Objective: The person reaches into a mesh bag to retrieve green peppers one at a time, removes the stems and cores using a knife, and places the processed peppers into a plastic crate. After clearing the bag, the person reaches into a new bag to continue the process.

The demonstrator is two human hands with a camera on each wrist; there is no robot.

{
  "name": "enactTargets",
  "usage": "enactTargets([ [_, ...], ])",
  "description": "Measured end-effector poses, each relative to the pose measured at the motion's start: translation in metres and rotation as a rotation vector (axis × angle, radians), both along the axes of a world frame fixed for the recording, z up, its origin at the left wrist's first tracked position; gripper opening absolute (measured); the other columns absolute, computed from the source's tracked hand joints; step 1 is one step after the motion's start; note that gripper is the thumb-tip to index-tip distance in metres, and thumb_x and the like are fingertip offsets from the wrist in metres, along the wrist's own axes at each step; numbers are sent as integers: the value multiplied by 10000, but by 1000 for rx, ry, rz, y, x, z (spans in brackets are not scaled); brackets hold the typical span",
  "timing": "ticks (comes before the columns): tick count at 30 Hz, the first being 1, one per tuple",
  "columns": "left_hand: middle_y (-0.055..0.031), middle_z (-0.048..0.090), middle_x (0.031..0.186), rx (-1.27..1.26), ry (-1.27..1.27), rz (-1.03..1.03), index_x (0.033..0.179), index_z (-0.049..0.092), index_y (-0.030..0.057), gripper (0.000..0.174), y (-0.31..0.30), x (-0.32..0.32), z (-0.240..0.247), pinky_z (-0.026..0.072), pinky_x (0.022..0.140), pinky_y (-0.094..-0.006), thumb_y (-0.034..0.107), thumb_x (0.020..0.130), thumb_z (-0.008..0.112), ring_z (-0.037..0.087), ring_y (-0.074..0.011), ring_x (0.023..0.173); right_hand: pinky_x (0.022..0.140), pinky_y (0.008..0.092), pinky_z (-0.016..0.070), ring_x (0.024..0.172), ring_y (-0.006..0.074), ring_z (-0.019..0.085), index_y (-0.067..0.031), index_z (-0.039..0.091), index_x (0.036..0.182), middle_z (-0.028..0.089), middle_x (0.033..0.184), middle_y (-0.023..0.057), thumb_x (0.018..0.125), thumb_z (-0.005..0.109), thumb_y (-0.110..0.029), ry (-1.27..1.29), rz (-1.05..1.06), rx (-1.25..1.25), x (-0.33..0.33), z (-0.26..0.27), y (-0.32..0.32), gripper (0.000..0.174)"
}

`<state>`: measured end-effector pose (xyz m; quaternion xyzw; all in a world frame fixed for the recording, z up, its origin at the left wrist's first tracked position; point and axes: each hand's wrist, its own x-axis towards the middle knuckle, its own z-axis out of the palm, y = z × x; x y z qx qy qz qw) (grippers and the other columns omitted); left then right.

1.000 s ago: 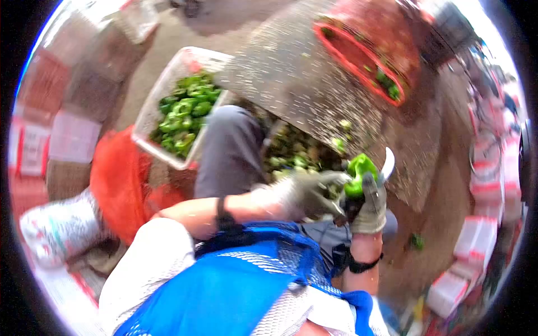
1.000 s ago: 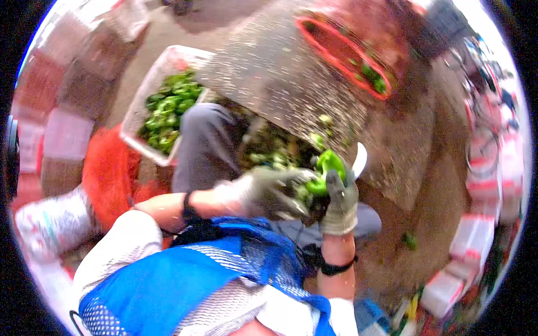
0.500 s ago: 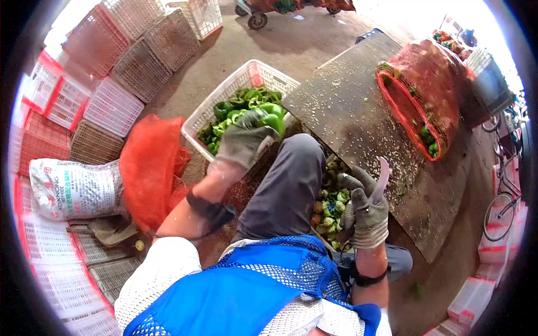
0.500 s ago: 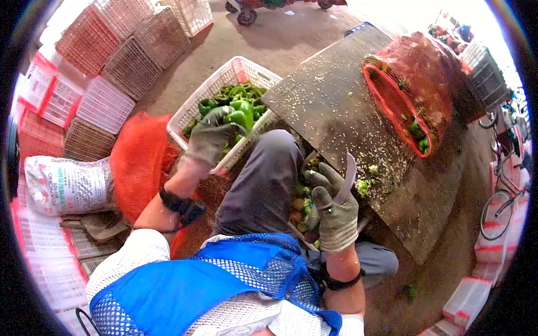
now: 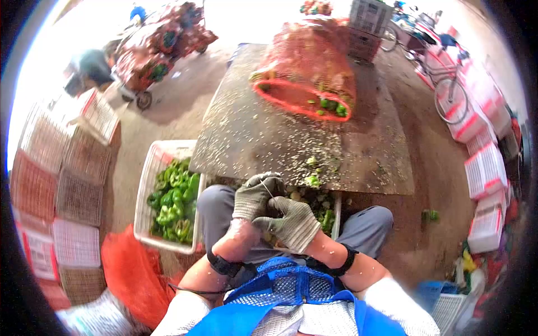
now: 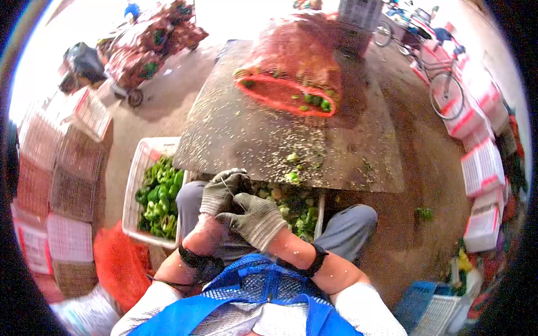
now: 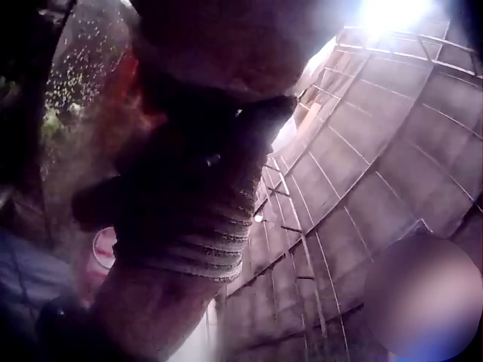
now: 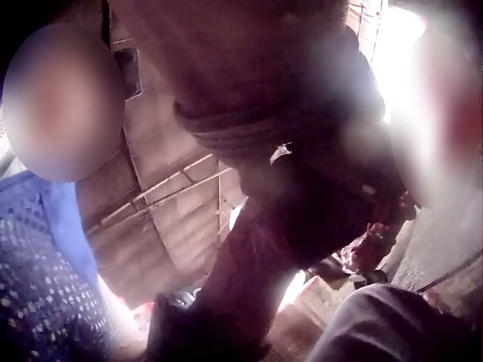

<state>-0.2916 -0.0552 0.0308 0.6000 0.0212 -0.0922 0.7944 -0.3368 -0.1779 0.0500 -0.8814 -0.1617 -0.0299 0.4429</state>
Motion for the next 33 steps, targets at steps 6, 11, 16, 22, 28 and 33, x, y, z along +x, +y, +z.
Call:
enactTargets([
  [6,-19,701,856,78,297,-201,948,704,39,159,-27,23,-22,531,655,-264,126,823,746,638,-98,754,645,413,489,695,317,617,-62,671,834,635,734,154,845,703,-259,235,7,172,-4,-7,-26,200],
  [11,-4,706,943,113,220,-537,1070,706,25,258,-30,28,-2,526,727,-259,237,928,671,630,-87,813,651,427,503,695,354,639,-75,655,794,653,723,154,889,624,-260,-15,121,38,-8,-10,-20,210],
  [16,-80,427,1463,-254,-50,-535,1442,403,48,565,-54,37,-4,258,1117,-350,440,1035,381,349,-174,1343,623,461,517,707,366,663,-120,649,778,664,744,160,893,584,-347,-7,-28,23,4,6,-21,262],
  [22,-104,311,1552,-458,-49,-518,1516,255,35,652,-80,40,22,162,1199,-394,482,1042,281,236,-223,1451,592,334,498,625,224,629,-51,656,799,608,669,122,845,690,-168,19,-55,233,-3,18,-42,131],
  [28,-107,647,1226,-41,-80,-189,1358,507,-7,471,-50,121,-27,495,905,-302,209,957,628,609,-178,1093,673,250,496,729,67,581,-43,714,1025,677,779,29,883,683,-180,579,-242,593,-18,-11,-100,200],
  [33,-56,638,1229,173,-50,-132,1362,517,21,471,-81,261,-106,460,830,-258,191,941,641,587,-121,965,698,274,505,750,91,623,-49,733,1009,715,824,34,883,695,-204,624,-329,424,34,-27,-127,203],
])
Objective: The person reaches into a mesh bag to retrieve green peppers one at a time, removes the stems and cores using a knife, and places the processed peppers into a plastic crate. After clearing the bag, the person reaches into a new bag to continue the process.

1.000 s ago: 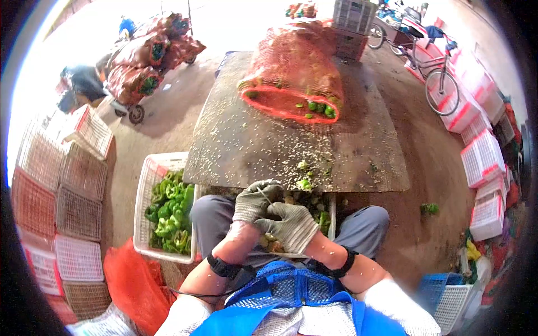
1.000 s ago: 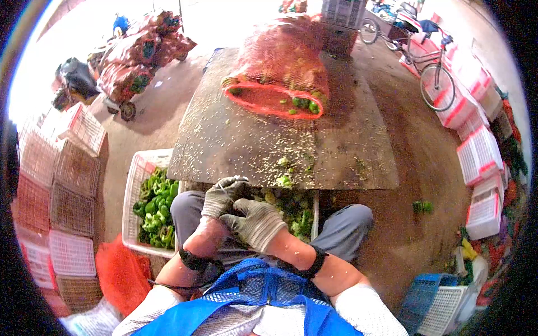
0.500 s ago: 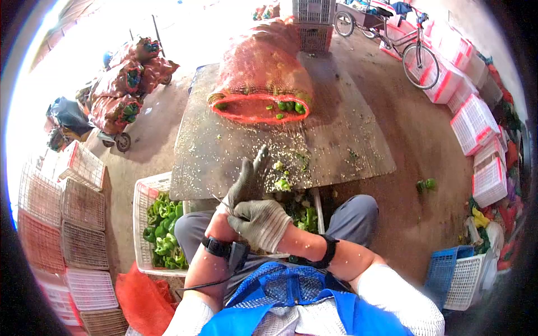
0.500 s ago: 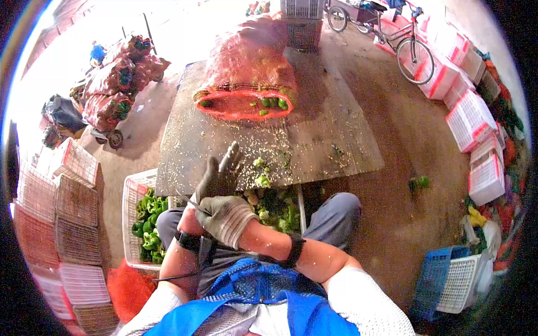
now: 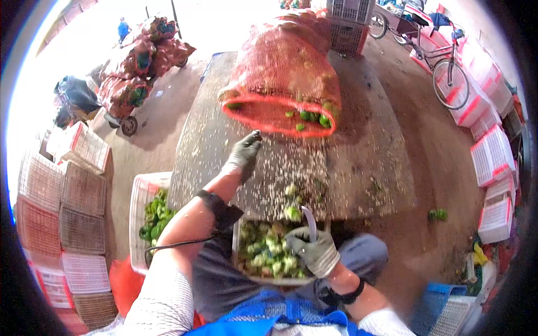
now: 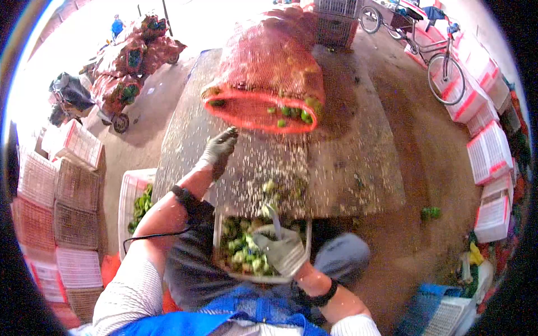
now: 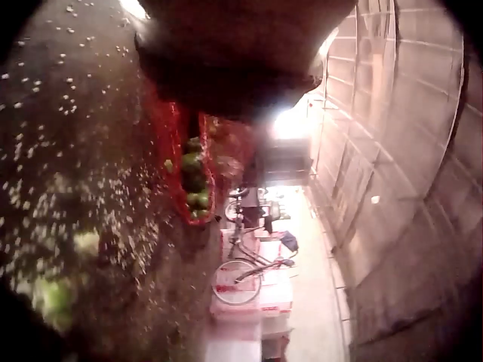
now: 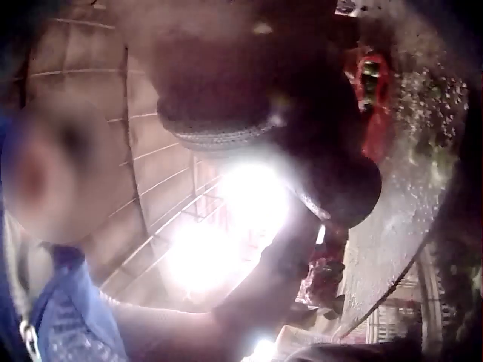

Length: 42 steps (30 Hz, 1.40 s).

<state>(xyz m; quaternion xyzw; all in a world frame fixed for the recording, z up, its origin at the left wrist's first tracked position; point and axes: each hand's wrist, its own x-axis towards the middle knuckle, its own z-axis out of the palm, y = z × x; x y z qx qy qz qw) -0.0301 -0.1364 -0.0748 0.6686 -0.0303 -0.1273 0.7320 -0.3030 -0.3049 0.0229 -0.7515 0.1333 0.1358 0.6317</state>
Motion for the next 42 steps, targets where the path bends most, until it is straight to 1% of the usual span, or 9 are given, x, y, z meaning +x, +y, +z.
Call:
enactTargets([
  [4,-101,689,1065,-338,323,146,1133,636,46,268,-73,127,-68,494,860,-346,183,903,642,637,-217,976,753,278,498,805,98,619,-38,725,1030,722,875,55,887,686,-197,134,-55,124,65,-34,-20,217],
  [6,-140,706,1014,707,-892,-147,1034,688,63,230,-81,186,-86,531,790,-438,196,870,597,672,-337,921,749,282,499,796,104,616,-32,717,1045,719,886,54,886,683,-186,208,-78,83,96,-61,-32,223],
  [8,-162,701,1011,1337,-826,-563,1010,708,76,237,-98,217,-47,540,795,-473,199,858,574,667,-382,926,629,243,485,696,74,594,8,690,1049,698,816,39,875,691,-153,206,-154,159,117,-69,-40,237],
  [10,-155,693,1085,1243,-978,-551,1012,716,91,234,-105,286,-94,536,851,-451,197,862,572,657,-370,1005,812,326,517,847,160,656,-49,711,1052,730,932,113,856,715,-254,399,-86,-44,136,-56,-54,283],
  [17,-150,691,1090,1127,-787,-528,1027,707,85,234,-91,380,-44,535,855,-444,191,865,576,656,-359,1007,566,283,511,600,116,583,-121,471,1365,693,1013,42,887,660,-183,300,-74,79,127,-112,-78,517],
  [31,-140,688,1098,1119,-840,-663,1057,690,73,238,-78,320,-42,534,863,-430,179,871,584,655,-336,1011,499,281,459,541,117,539,-155,166,1556,709,992,7,886,635,-153,494,-67,193,133,-111,-81,818],
  [38,-134,686,1102,1167,-885,-726,1072,681,67,242,-122,359,-34,534,868,-423,172,875,588,654,-325,1013,566,299,488,649,108,578,-112,192,1540,700,989,40,870,659,-180,402,-225,276,103,-146,-80,819],
  [39,-134,686,1103,1180,-881,-716,1074,680,67,243,-128,371,-31,534,868,-422,171,875,589,654,-323,1013,530,349,475,606,140,583,-55,511,1358,691,802,72,867,685,-254,103,-267,29,105,-149,-75,557],
  [42,-132,685,1105,1205,-869,-690,1081,676,64,245,-141,398,-23,534,870,-419,169,876,591,653,-319,1014,483,408,441,516,184,560,-16,711,964,617,597,100,856,703,-369,571,48,-75,135,-115,-99,369],
])
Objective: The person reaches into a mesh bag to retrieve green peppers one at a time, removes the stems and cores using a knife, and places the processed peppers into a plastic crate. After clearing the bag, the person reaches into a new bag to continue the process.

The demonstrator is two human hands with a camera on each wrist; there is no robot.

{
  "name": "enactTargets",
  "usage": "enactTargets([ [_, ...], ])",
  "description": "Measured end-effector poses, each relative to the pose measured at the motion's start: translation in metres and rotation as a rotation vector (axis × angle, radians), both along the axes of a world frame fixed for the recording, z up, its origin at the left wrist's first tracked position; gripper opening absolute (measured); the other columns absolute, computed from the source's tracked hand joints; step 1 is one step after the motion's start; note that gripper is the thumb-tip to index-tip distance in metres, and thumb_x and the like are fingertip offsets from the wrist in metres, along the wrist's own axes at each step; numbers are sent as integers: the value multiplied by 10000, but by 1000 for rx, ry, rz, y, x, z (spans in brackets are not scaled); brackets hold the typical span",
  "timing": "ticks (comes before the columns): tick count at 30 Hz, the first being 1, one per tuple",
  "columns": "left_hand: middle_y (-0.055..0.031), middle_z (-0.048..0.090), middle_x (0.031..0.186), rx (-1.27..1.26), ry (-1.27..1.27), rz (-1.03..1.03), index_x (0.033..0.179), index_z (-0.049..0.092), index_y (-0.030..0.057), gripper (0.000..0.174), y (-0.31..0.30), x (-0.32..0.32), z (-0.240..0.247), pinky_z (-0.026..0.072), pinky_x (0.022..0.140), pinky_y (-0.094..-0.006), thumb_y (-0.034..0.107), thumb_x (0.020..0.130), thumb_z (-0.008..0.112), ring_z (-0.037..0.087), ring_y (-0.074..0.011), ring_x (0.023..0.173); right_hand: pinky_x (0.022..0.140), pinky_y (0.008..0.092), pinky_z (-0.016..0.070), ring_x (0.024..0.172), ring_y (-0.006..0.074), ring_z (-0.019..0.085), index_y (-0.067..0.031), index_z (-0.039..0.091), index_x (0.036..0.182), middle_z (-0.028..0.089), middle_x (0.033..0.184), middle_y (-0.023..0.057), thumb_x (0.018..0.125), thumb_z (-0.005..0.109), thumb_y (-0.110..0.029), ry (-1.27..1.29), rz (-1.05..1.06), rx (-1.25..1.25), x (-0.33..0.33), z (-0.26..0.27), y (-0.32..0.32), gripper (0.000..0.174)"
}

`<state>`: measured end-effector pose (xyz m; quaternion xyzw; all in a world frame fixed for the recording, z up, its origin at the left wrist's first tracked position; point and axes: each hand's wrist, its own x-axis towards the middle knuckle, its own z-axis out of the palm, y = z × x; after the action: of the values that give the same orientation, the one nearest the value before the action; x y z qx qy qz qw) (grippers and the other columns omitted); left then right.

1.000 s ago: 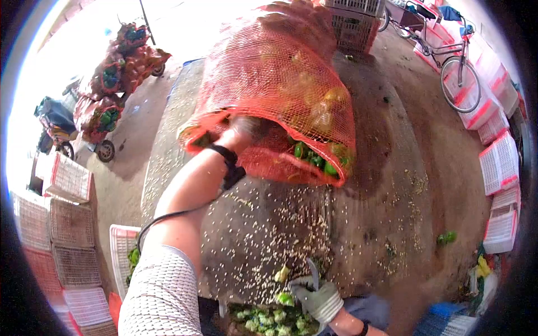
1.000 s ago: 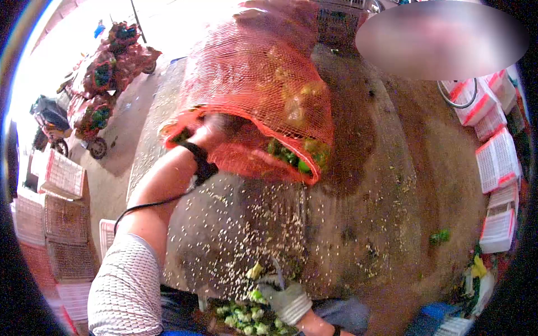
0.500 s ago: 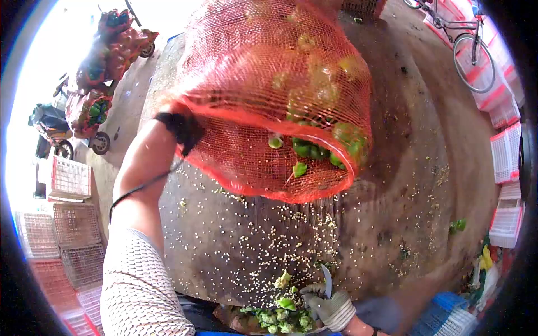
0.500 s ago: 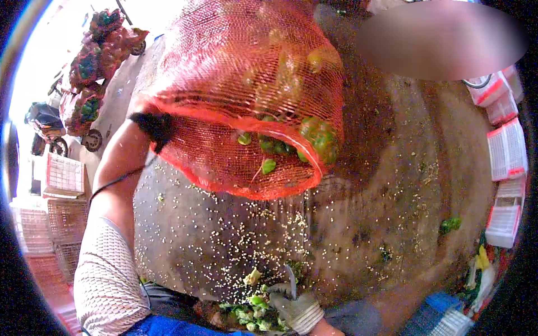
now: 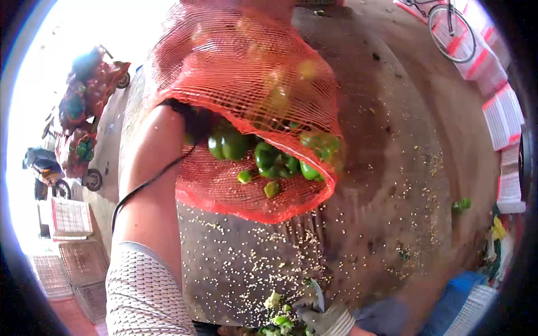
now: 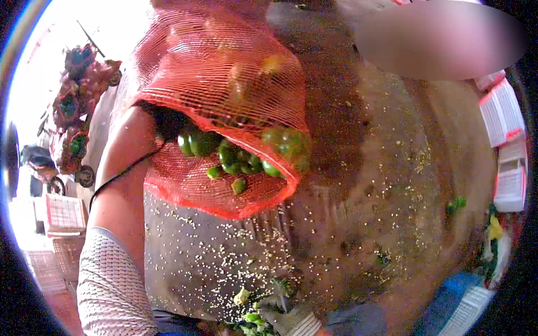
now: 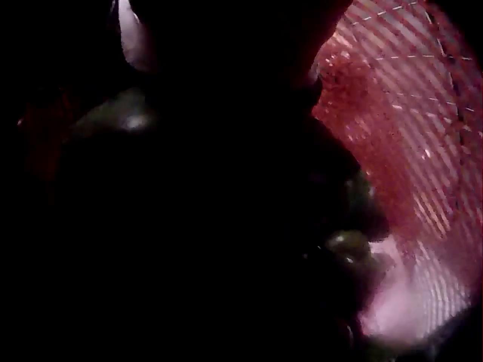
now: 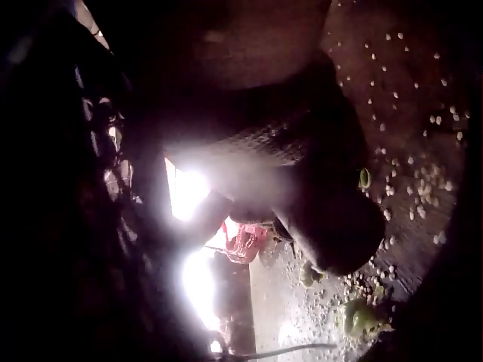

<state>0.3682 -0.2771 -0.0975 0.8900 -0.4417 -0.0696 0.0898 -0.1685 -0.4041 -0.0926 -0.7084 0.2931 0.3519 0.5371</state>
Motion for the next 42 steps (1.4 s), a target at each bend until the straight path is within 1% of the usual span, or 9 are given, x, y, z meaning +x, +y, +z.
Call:
enactTargets([
  [1,-131,685,1105,3,5,12,1083,675,63,246,-1,4,0,534,871,-418,168,877,591,653,-317,1015,453,444,407,450,220,532,-34,697,675,550,487,130,832,712,-478,-67,-32,-73,-2,3,-1,471],
  [4,-129,684,1107,-4,9,36,1090,671,61,248,0,6,4,533,872,-415,165,878,593,653,-312,1016,460,442,426,454,241,550,-79,732,813,596,548,151,847,699,-483,11,-55,4,-1,12,-4,407],
  [5,-128,684,1108,-6,9,45,1092,670,60,249,2,5,7,533,873,-414,164,879,594,653,-311,1016,494,416,457,510,242,594,-123,738,920,669,663,126,866,685,-466,-222,338,-200,-11,-9,4,351],
  [8,-126,683,1110,-36,15,50,1098,666,58,252,7,-4,7,533,875,-411,162,880,595,652,-306,1017,584,386,499,648,214,648,-135,694,1099,711,815,88,881,682,-421,-160,-102,119,-17,-11,10,360],
  [13,-122,682,1113,-78,25,57,1109,660,53,257,11,-21,15,533,878,-406,157,882,598,652,-298,1018,863,389,497,976,218,620,-125,582,1253,682,1057,87,815,751,-178,-418,-223,198,-3,-12,24,473],
  [23,-114,680,1119,-137,-82,113,1131,647,45,268,-66,47,71,532,884,-396,148,887,604,651,-282,1021,871,389,493,984,217,615,-121,582,1254,680,1061,87,811,755,-181,-193,-224,210,14,-8,7,479],
  [26,-112,679,1121,-138,-53,131,1137,644,43,272,-62,50,70,532,886,-393,146,888,606,650,-277,1022,874,389,492,986,217,614,-120,582,1254,679,1062,87,810,756,-183,-164,-239,224,13,-7,0,481],
  [35,-106,677,1126,-287,107,179,1157,633,35,284,0,-33,43,531,891,-384,138,892,611,649,-262,1025,882,389,488,992,216,610,-116,581,1254,678,1066,86,807,760,-186,-218,-239,254,17,6,1,486],
  [42,-100,675,1130,-498,399,176,1172,624,29,295,-15,-116,43,531,895,-377,131,895,616,649,-251,1027,888,388,485,997,216,606,-113,581,1254,676,1068,86,805,763,-189,-110,-262,321,5,25,9,491],
])
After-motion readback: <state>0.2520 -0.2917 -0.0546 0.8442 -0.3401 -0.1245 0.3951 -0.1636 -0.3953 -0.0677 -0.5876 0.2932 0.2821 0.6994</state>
